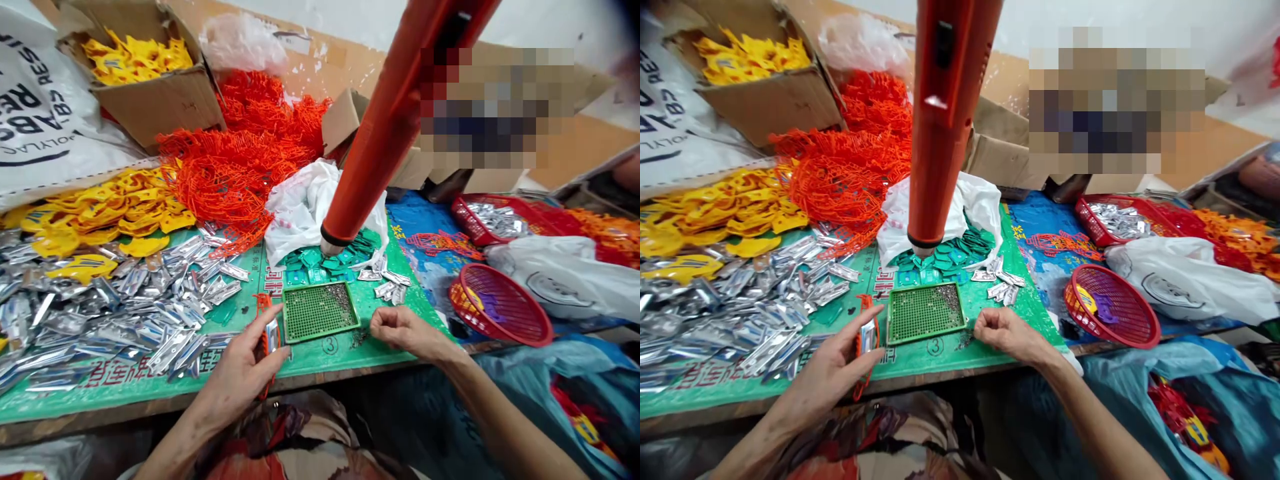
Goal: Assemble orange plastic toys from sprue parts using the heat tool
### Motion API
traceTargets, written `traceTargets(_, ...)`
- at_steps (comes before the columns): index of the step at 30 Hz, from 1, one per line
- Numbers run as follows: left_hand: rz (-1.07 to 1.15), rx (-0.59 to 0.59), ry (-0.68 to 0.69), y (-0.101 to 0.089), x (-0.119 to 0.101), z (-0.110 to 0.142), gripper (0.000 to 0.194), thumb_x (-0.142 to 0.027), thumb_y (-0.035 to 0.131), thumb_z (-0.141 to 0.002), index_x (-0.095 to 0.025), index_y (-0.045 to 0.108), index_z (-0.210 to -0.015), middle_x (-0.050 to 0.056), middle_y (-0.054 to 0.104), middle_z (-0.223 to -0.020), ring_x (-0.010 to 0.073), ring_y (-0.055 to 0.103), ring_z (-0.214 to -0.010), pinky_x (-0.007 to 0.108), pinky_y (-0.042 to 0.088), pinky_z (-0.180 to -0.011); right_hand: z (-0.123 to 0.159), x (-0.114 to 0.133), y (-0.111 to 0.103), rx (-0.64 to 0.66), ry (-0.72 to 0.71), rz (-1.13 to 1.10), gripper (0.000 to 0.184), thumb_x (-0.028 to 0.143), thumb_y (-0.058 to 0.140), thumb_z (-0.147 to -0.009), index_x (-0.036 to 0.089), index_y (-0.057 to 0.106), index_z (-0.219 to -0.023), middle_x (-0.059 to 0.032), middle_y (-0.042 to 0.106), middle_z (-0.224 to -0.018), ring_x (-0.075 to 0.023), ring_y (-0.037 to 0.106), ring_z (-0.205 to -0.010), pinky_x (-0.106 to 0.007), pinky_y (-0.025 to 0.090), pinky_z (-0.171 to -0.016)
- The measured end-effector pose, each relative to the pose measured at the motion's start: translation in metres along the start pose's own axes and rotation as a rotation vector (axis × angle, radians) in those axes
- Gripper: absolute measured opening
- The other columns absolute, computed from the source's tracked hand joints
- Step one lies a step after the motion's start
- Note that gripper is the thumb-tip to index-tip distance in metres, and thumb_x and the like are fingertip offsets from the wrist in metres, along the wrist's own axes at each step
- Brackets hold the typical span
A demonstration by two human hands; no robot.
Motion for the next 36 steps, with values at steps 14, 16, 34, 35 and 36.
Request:
traceTargets(14,0.400,-0.193,-0.045,-0.025,0.014,0.015,0.090,-0.042,0.078,-0.073,-0.022,0.034,-0.149,0.006,0.074,-0.102,0.0233,0.071,-0.093,0.034,0.057,-0.087,0.022,-0.005,-0.027,-0.286,-0.043,-0.001,0.028,0.044,0.057,-0.083,0.018,0.058,-0.075,0.0042,0.044,-0.065,-0.0103,0.038,-0.059,-0.024,0.030,-0.056)
traceTargets(16,0.418,-0.208,-0.057,-0.029,0.013,0.016,0.083,-0.041,0.080,-0.071,-0.020,0.043,-0.142,0.005,0.075,-0.097,0.0227,0.071,-0.091,0.033,0.058,-0.085,0.027,0.000,-0.027,-0.308,-0.057,-0.013,0.028,0.045,0.058,-0.083,0.018,0.059,-0.076,0.0038,0.045,-0.065,-0.0104,0.038,-0.059,-0.025,0.031,-0.055)
traceTargets(34,0.560,0.044,-0.078,-0.005,-0.010,0.047,0.061,-0.023,0.075,-0.070,-0.016,0.063,-0.130,0.003,0.071,-0.095,0.0203,0.064,-0.091,0.033,0.047,-0.085,0.039,0.119,0.081,-0.351,-0.942,0.743,0.060,0.030,0.072,-0.082,0.028,0.050,-0.138,-0.0120,0.054,-0.140,-0.0351,0.039,-0.134,-0.057,0.038,-0.108)
traceTargets(35,0.575,0.055,-0.063,-0.005,-0.010,0.051,0.064,-0.021,0.074,-0.070,-0.017,0.061,-0.132,0.002,0.069,-0.090,0.0184,0.062,-0.086,0.031,0.046,-0.081,0.039,0.123,0.090,-0.331,-0.962,0.797,0.060,0.030,0.073,-0.082,0.029,0.051,-0.137,-0.0113,0.056,-0.139,-0.0365,0.038,-0.135,-0.059,0.036,-0.107)
traceTargets(36,0.597,0.062,-0.047,-0.005,-0.010,0.054,0.068,-0.018,0.074,-0.069,-0.018,0.058,-0.135,0.000,0.066,-0.087,0.0165,0.061,-0.082,0.030,0.045,-0.078,0.039,0.126,0.098,-0.309,-0.978,0.832,0.058,0.029,0.072,-0.082,0.029,0.051,-0.136,-0.0108,0.058,-0.137,-0.0369,0.038,-0.135,-0.059,0.035,-0.107)
Point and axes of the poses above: each hand's wrist, its own z-axis away from the middle knuckle, its own y-axis out of the palm, x = y × z, the point moved 6 cm from there along -z, towards the middle knuckle
